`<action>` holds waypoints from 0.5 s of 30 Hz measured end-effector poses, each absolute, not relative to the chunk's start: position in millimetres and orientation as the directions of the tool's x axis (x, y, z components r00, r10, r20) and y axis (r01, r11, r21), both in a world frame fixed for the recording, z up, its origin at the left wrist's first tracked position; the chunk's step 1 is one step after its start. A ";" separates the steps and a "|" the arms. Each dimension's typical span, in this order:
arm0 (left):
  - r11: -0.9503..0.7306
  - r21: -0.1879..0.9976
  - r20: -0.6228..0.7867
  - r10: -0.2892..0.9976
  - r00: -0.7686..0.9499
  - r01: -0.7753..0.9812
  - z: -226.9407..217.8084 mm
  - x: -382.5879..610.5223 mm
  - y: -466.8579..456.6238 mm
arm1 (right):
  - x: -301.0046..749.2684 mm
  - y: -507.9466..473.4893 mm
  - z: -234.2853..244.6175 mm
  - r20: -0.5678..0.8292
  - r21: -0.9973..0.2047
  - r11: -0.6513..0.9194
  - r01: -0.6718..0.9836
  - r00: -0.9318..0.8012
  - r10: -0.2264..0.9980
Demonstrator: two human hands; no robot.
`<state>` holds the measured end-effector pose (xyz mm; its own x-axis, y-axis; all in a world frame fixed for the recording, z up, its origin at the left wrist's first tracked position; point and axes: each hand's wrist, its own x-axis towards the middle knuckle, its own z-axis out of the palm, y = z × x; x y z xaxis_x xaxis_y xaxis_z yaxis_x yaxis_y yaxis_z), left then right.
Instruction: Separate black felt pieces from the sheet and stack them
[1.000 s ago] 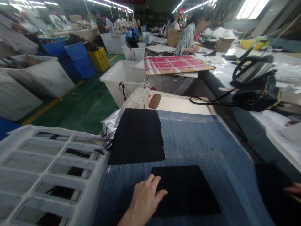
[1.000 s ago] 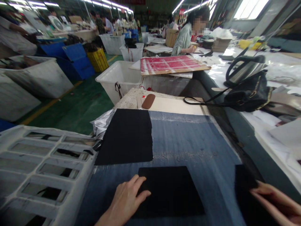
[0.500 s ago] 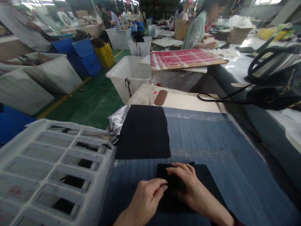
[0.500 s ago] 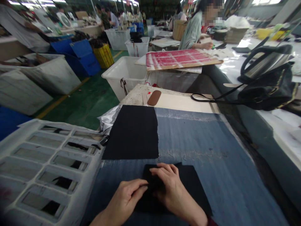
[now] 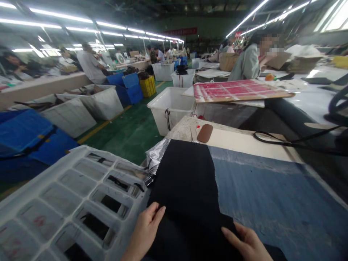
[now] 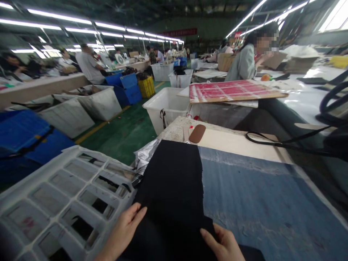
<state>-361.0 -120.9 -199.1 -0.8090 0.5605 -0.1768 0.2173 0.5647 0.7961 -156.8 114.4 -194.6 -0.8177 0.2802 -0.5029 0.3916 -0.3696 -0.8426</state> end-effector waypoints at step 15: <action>0.714 0.634 -0.119 0.468 -0.876 0.296 -211.2 -449.4 -78.8 | -253.7 167.7 -221.2 -0.364 -0.830 0.142 0.539 -0.717 0.594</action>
